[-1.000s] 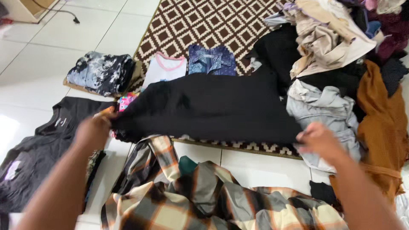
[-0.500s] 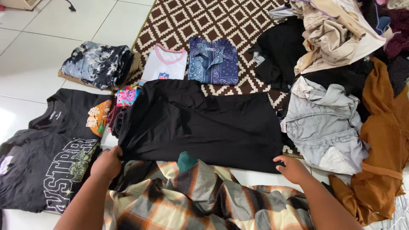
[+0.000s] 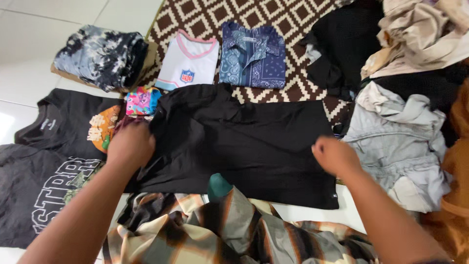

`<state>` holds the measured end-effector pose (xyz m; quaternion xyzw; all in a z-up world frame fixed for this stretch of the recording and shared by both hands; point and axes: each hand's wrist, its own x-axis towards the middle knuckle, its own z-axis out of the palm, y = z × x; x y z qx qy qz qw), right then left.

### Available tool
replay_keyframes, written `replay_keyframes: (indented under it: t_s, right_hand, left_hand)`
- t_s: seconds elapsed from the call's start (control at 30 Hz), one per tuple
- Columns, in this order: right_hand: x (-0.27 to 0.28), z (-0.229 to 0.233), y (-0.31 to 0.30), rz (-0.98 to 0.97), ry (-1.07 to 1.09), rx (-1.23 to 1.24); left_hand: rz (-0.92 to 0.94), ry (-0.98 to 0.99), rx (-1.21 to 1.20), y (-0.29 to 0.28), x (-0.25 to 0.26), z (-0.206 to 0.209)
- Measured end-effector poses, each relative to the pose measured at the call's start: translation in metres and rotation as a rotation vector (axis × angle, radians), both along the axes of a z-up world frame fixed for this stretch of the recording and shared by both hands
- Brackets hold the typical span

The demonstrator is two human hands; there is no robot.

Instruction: The person folds clean clothes on the floor, laying each garment flat, smoothing it, and folding it before setting it on a pile with other folded items. They handle t-shirts, a patterned button-up shirt, and other garments one at a time.

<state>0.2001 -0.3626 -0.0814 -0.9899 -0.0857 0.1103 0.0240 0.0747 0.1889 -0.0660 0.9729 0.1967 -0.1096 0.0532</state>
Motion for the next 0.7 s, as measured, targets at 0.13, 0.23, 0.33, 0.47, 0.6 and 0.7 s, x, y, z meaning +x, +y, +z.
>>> replay_keyframes:
  t_s: [0.13,0.23,0.33,0.47,0.6,0.7]
  right_hand:
    - [0.094,-0.017,0.035,0.149,-0.207,0.135]
    - [0.143,-0.04,0.042,0.294,-0.283,0.201]
    - [0.173,-0.06,0.049,0.394,-0.259,0.159]
    - [0.19,-0.062,0.057,0.277,-0.066,-0.133]
    - [0.185,-0.034,0.048,0.272,-0.17,0.023]
    - [0.166,0.003,0.028,0.228,-0.208,0.043]
  left_hand:
    - [0.007,-0.207,-0.048,-0.003,0.095,-0.01]
    - [0.082,-0.099,-0.113,0.01,0.138,-0.036]
    - [0.052,-0.008,-0.097,0.026,0.168,-0.066]
    - [-0.048,0.027,-0.043,0.052,0.185,-0.09]
    - [-0.01,-0.26,-0.102,0.065,0.185,-0.071]
    - [0.113,-0.355,-0.39,0.063,0.169,-0.031]
